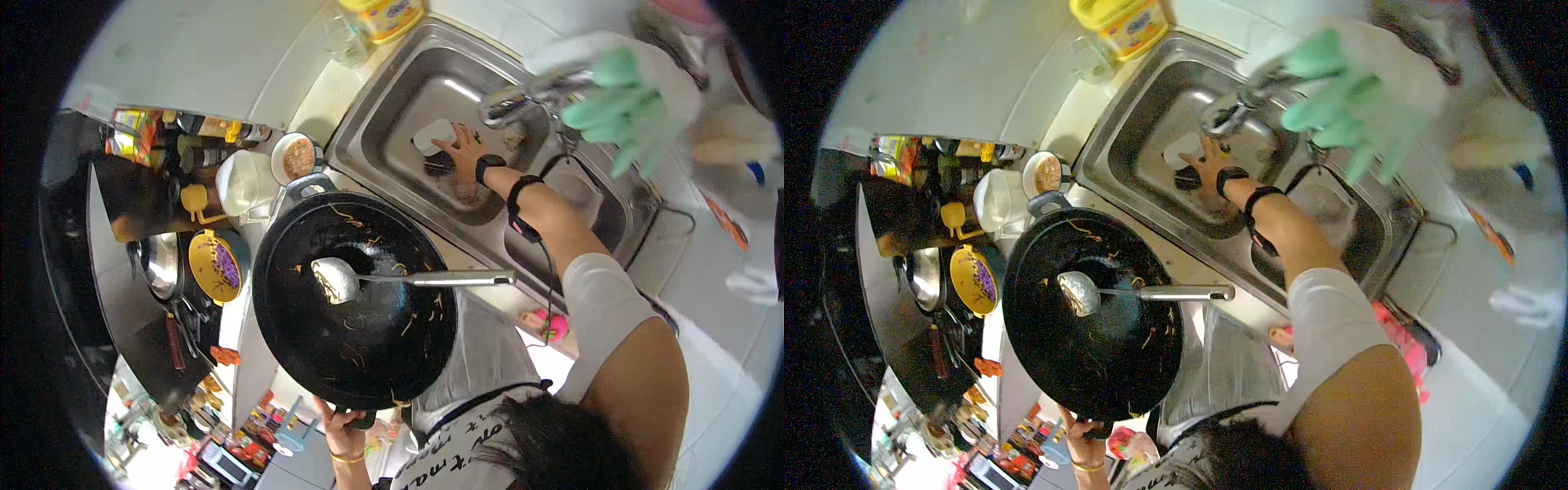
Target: Cook noodles and wash the pan in the kitchen.
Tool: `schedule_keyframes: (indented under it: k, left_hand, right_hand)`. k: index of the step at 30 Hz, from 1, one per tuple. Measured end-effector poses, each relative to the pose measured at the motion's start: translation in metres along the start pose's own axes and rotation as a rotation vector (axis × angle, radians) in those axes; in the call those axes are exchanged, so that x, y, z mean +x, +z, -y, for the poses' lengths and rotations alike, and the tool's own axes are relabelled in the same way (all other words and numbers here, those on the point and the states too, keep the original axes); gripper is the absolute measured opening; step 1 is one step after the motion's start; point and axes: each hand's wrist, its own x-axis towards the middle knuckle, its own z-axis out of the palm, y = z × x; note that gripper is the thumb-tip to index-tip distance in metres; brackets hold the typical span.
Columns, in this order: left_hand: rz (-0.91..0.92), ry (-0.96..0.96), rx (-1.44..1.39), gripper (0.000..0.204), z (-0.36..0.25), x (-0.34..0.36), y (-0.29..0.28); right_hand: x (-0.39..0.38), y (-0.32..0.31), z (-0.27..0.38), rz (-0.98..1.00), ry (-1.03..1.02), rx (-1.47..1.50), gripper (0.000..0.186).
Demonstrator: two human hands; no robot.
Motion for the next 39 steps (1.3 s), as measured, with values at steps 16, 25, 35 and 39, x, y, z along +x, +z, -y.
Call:
schedule_keyframes:
  k: [16,25,35,39]
  left_hand:
    - [-0.081,0.020,-0.095,0.087,0.025,0.013,-0.034]
    - [0.114,0.013,-0.086,0.087,0.009,0.022,-0.051]
    - [0.241,-0.057,-0.096,0.091,-0.003,0.047,-0.096]
    - [0.297,-0.046,-0.068,0.090,-0.008,0.049,-0.102]
  right_hand:
    - [0.047,0.006,-0.023,-0.276,0.046,0.301,0.070]
    - [-0.159,-0.116,0.013,-0.632,0.123,0.422,0.069]
    - [-0.282,-0.072,0.004,-0.527,0.474,1.321,0.038]
    - [-0.259,-0.108,0.013,-0.446,0.428,1.644,0.045]
